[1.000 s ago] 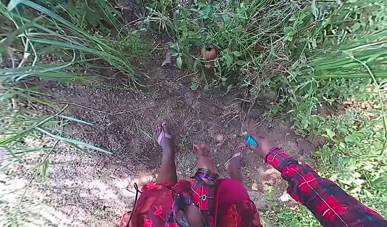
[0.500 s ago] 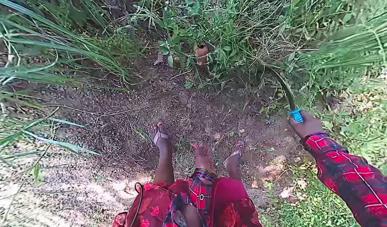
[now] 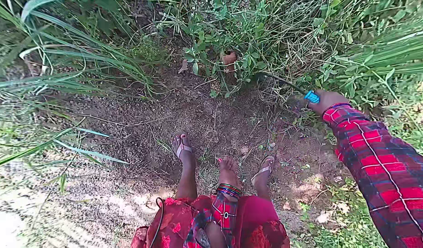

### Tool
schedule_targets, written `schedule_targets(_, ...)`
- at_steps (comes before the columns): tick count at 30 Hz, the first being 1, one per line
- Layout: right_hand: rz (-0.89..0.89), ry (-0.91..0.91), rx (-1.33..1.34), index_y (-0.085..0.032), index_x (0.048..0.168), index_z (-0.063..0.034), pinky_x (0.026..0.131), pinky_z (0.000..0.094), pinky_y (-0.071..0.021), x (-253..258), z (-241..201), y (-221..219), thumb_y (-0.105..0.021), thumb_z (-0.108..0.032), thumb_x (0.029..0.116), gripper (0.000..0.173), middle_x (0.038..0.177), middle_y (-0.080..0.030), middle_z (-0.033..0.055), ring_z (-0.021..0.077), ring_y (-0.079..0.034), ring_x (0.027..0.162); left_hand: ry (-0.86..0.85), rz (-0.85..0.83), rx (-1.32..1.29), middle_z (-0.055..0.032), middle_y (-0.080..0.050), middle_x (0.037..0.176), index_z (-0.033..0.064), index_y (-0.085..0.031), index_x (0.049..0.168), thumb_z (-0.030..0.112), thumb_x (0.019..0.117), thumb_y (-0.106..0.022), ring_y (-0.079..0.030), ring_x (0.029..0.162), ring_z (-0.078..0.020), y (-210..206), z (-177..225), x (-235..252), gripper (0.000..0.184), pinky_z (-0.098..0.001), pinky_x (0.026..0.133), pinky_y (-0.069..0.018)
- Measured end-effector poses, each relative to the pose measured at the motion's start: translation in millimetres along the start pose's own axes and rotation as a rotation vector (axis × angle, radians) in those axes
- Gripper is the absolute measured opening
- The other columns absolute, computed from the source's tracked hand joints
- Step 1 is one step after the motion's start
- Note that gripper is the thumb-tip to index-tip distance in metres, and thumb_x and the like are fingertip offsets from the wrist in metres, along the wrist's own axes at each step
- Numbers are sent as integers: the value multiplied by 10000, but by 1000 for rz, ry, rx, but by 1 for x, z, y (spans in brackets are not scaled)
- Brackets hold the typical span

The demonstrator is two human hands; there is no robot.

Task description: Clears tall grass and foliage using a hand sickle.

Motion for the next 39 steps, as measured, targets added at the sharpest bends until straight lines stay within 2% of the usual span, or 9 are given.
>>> schedule_targets(4,176,-170,201,-565,1398,-8,913,817,-397,-26,38,13,-638,-339,1013,513,1213,-604,426,640,-564,1158,5,0,-36,-157,-439,1572,91,-393,1540,441,1130,-114,-473,1385,-305,7,1,4,607,-563,1004,-411)
schedule_targets(9,61,-136,424,-576,1351,49,973,677,-454,-103,-35,-90,-657,-308,1013,498,1173,-650,348,504,-634,1113,-3,24,-101,-196,-415,1581,33,-386,1531,414,1138,-127,-457,1401,-324,5,4,1,606,-547,1045,-406)
schedule_targets(13,-60,202,508,-614,1324,56,955,594,-517,-141,-137,-157,-654,-339,982,523,1133,-709,270,415,-697,1055,4,38,-107,-174,-418,1594,69,-382,1548,431,1132,-111,-434,1431,-318,8,6,4,614,-580,1044,-384)
schedule_targets(19,-182,648,130,-579,1385,-32,930,610,-527,-113,-276,-122,-615,-341,1032,471,1299,-637,245,436,-657,1139,-15,12,-118,-191,-364,1622,53,-332,1569,398,1138,-128,-399,1459,-324,12,-3,11,589,-571,1080,-373)
schedule_targets(25,-7,156,36,-554,1401,-26,919,710,-482,-13,-136,-62,-615,-353,1029,499,1246,-654,312,521,-639,1146,7,28,-119,-191,-414,1593,48,-394,1540,401,1137,-152,-421,1440,-341,15,1,7,588,-600,1055,-375)
schedule_targets(29,-22,-115,100,-554,1433,-43,983,691,-454,-48,-35,-93,-604,-380,1033,526,1252,-657,316,509,-625,1187,17,3,-174,-207,-402,1588,27,-372,1544,380,1145,-164,-456,1404,-331,15,3,8,573,-536,1052,-413)
schedule_targets(32,16,-181,254,-543,1429,-6,1007,659,-454,-96,-43,-126,-606,-386,1033,552,1237,-662,309,484,-634,1176,44,10,-200,-201,-393,1597,35,-371,1543,368,1145,-190,-452,1403,-329,13,9,4,550,-536,1046,-402)
schedule_targets(35,48,4,365,-527,1411,60,949,630,-504,-128,-100,-154,-648,-288,991,559,1152,-688,310,476,-676,1078,52,4,-176,-188,-403,1598,56,-381,1543,392,1141,-175,-430,1427,-332,14,10,2,563,-568,1053,-383)
schedule_targets(39,280,619,429,-686,1132,115,819,571,-588,-149,-224,-153,-703,-176,891,378,1048,-725,275,425,-732,942,42,-16,-162,-172,-373,1625,76,-357,1564,430,1133,-127,-385,1474,-326,16,6,5,603,-583,1095,-355)
Point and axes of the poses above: each hand's wrist, its own x-axis towards the middle knuckle, its own y-axis out of the back of the hand, z = x × y, the point moved 4 cm from there along x, towards the middle knuckle
